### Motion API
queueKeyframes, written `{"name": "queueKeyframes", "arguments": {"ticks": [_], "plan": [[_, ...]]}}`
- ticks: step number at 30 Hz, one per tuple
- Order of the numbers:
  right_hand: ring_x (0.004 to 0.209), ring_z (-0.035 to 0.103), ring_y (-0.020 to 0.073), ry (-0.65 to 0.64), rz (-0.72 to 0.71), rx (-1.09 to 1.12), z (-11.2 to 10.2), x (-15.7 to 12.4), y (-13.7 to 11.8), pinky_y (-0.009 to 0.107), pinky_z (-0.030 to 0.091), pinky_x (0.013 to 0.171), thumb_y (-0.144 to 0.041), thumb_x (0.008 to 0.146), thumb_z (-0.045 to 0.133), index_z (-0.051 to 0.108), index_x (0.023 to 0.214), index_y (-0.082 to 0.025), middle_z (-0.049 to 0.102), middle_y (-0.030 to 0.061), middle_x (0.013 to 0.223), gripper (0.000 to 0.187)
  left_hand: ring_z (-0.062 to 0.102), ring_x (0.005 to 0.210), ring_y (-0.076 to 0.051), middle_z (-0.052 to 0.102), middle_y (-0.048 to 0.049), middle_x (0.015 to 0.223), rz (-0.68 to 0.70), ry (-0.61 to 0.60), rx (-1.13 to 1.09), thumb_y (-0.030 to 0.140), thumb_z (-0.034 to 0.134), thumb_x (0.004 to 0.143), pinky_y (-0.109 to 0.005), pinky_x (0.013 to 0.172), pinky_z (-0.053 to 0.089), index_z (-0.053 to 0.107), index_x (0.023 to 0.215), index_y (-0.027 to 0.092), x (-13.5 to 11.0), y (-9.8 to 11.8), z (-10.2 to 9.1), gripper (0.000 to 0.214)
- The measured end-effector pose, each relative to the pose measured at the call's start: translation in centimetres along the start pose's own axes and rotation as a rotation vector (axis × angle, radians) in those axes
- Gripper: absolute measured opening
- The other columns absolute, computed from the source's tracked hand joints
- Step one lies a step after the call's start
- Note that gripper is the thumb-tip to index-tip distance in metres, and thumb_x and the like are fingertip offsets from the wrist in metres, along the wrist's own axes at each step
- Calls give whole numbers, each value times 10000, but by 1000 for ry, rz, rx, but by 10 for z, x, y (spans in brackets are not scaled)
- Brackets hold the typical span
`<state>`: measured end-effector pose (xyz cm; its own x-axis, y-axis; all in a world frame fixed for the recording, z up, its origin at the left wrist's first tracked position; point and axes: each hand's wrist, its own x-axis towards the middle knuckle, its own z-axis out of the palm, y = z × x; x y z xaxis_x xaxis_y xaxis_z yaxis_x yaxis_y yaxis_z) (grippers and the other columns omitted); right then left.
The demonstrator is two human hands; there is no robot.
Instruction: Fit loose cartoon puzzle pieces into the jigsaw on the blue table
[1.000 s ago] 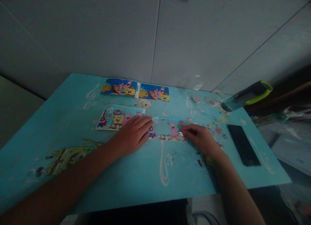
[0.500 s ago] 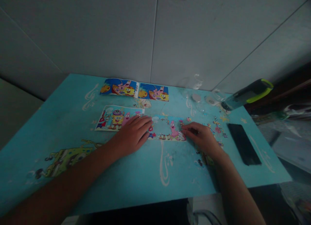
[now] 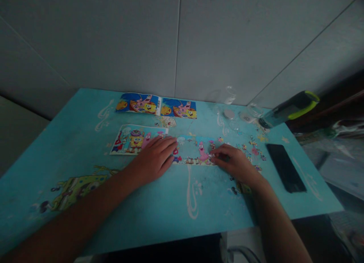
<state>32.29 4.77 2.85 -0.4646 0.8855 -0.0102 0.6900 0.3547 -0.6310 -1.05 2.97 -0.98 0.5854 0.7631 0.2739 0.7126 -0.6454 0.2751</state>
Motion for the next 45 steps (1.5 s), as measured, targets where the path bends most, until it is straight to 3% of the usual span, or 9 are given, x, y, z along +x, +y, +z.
{"name": "queueKeyframes", "arguments": {"ticks": [10,13,21,28,37,45], "plan": [[742,616,160,20,73,118,-1,-2,0,288,470,675,-326,898,692,727,907,-229,714,12,856,103,447,1395,-292,507,-150,1490,-6,-2,-6,244,457,997,-549,1195,313,511,1428,149,0,1,-2,445],[729,621,163,34,90,147,-4,-3,-1,292,474,666,-367,918,655,735,925,-225,735,14,845,163,453,1391,-291,512,-142,1487,-8,5,-18,252,460,997,-548,1193,318,519,1423,166,0,1,-2,438],[691,624,187,246,164,64,-7,0,14,321,471,645,-425,934,606,752,1097,-187,749,52,835,324,454,1391,-297,513,-139,1487,-3,22,-48,243,481,983,-558,1195,315,514,1435,179,0,-1,0,457],[792,674,209,208,124,67,-4,2,13,341,501,712,-389,944,592,767,1089,-211,771,62,951,288,450,1394,-291,511,-146,1487,-4,7,-25,247,459,998,-557,1194,316,522,1417,159,1,1,-1,433],[725,679,204,146,162,116,-5,2,9,323,519,642,-426,921,614,790,1027,-215,788,40,906,294,457,1388,-284,514,-144,1484,5,13,-2,251,453,1004,-550,1189,323,518,1415,159,1,2,-2,426],[764,707,227,146,196,99,-2,3,14,353,543,693,-418,911,636,794,1021,-220,797,32,925,276,458,1388,-290,518,-143,1482,2,11,-6,249,461,997,-552,1188,322,522,1417,165,0,1,-2,433]]}}
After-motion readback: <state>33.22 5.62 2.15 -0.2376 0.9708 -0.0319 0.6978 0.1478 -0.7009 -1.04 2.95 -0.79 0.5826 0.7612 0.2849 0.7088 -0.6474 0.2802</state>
